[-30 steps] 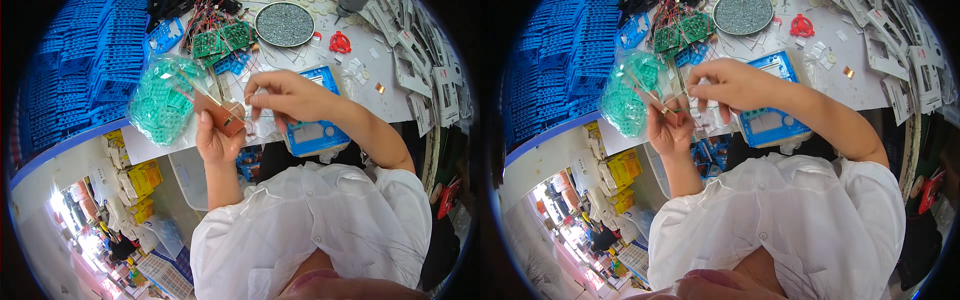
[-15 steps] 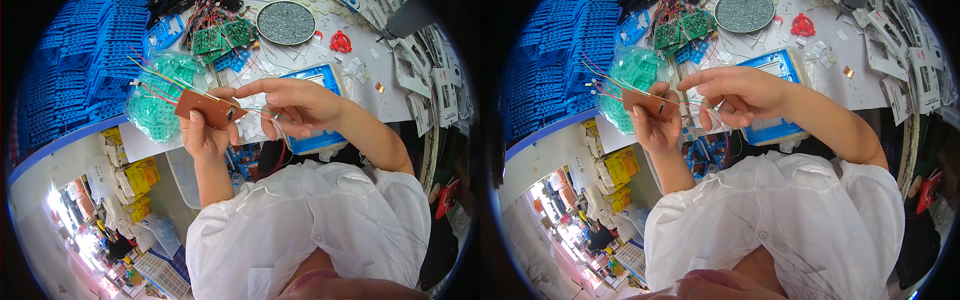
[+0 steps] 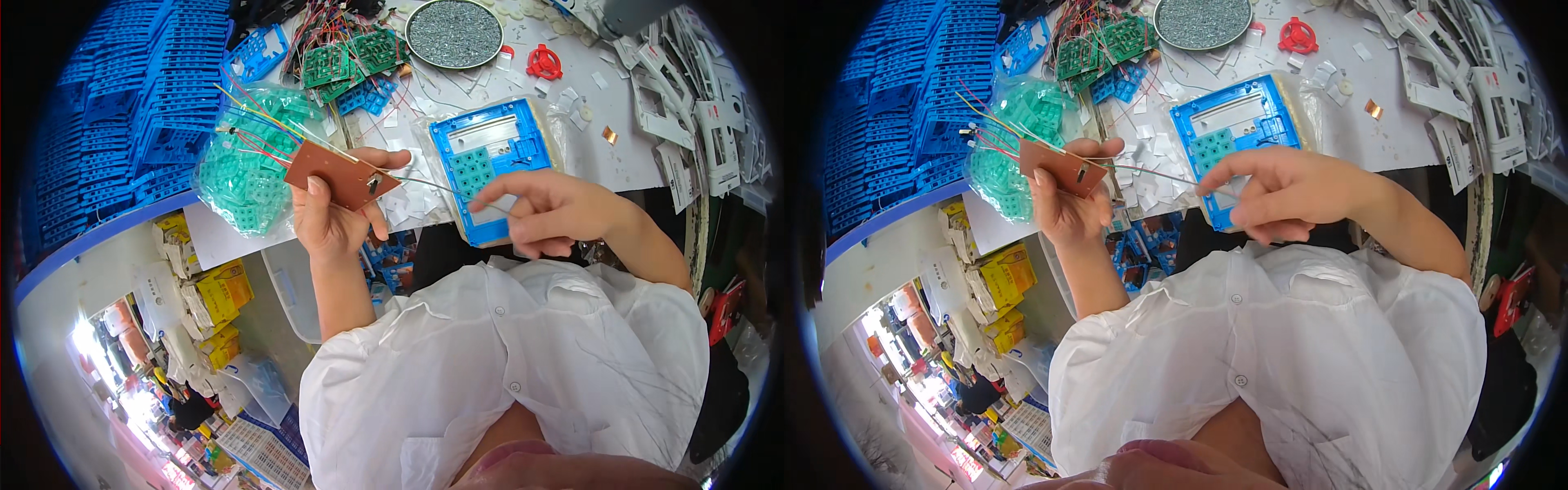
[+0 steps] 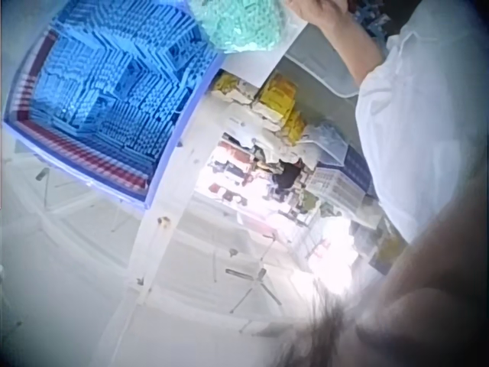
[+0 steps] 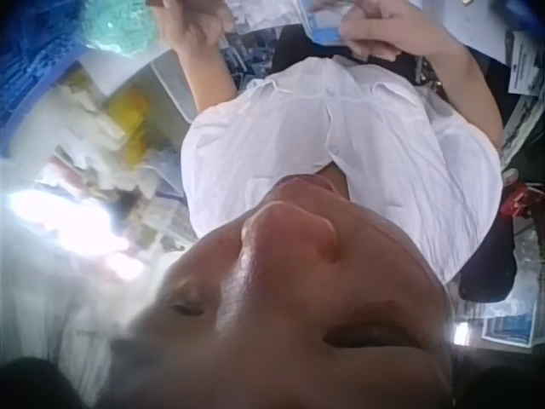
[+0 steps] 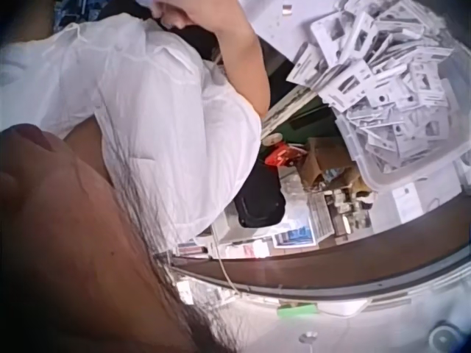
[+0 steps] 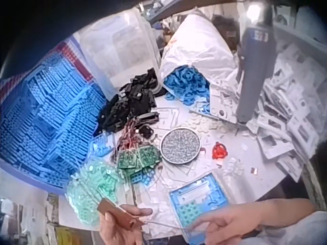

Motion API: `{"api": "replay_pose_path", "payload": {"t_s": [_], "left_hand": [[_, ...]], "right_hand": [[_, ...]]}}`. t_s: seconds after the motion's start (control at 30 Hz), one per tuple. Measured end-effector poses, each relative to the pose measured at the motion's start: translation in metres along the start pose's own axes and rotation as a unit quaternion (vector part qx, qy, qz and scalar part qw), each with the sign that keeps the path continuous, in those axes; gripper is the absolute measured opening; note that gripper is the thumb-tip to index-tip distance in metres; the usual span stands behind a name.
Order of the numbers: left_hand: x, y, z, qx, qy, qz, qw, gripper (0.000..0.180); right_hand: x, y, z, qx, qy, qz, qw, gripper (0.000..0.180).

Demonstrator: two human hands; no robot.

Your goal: Assembling a plastic electronic toy by applying adhesive components and packaging the finished unit into its box.

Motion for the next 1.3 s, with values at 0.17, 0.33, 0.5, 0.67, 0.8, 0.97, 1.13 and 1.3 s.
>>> {"api": "replay_pose_path", "payload": {"t_s": [0.17, 0.33, 0.5, 0.67, 0.8, 0.97, 1.13, 1.3], "left_hand": [[0.003, -0.010, 0.010, 0.069, 0.045, -0.017, 0.996, 0.046], [0.021, -0.027, 0.019, -0.120, 0.195, 0.019, 0.973, 0.037], [0.037, -0.073, 0.035, -0.197, 0.296, 0.048, 0.933, 0.020], [0.032, -0.089, 0.051, -0.192, 0.330, 0.031, 0.924, 0.017], [0.045, -0.081, 0.062, -0.152, 0.323, -0.013, 0.934, 0.021], [0.048, -0.071, 0.066, -0.127, 0.273, -0.080, 0.950, 0.026], [0.052, -0.066, 0.070, -0.132, 0.272, -0.087, 0.949, 0.028], [0.056, -0.068, 0.070, -0.153, 0.279, -0.100, 0.943, 0.027]], "right_hand": [[0.038, 0.006, 0.016, 0.070, 0.051, -0.099, 0.991, 0.023], [0.086, 0.033, 0.013, 0.470, 0.137, -0.135, 0.861, 0.026], [0.088, 0.012, 0.036, 0.442, 0.262, -0.340, 0.788, 0.037], [0.029, -0.001, 0.000, 0.162, 0.199, -0.238, 0.937, 0.016], [0.026, -0.002, -0.012, 0.049, 0.197, -0.278, 0.939, 0.013], [0.023, 0.004, -0.036, -0.009, 0.220, -0.295, 0.930, 0.012], [0.025, 0.002, -0.044, -0.028, 0.186, -0.313, 0.931, 0.010], [0.041, 0.002, -0.056, 0.076, 0.172, -0.338, 0.922, 0.011]]}}
Point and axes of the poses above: each hand's wrist, its own x-axis away from the middle knuckle, its own y-axis out of the back of the hand, z = x × y, the point moved 5 cm from there along -x, towards the middle knuckle, and after that the axes turned 4 degrees about -z, right-handed, at the moved point
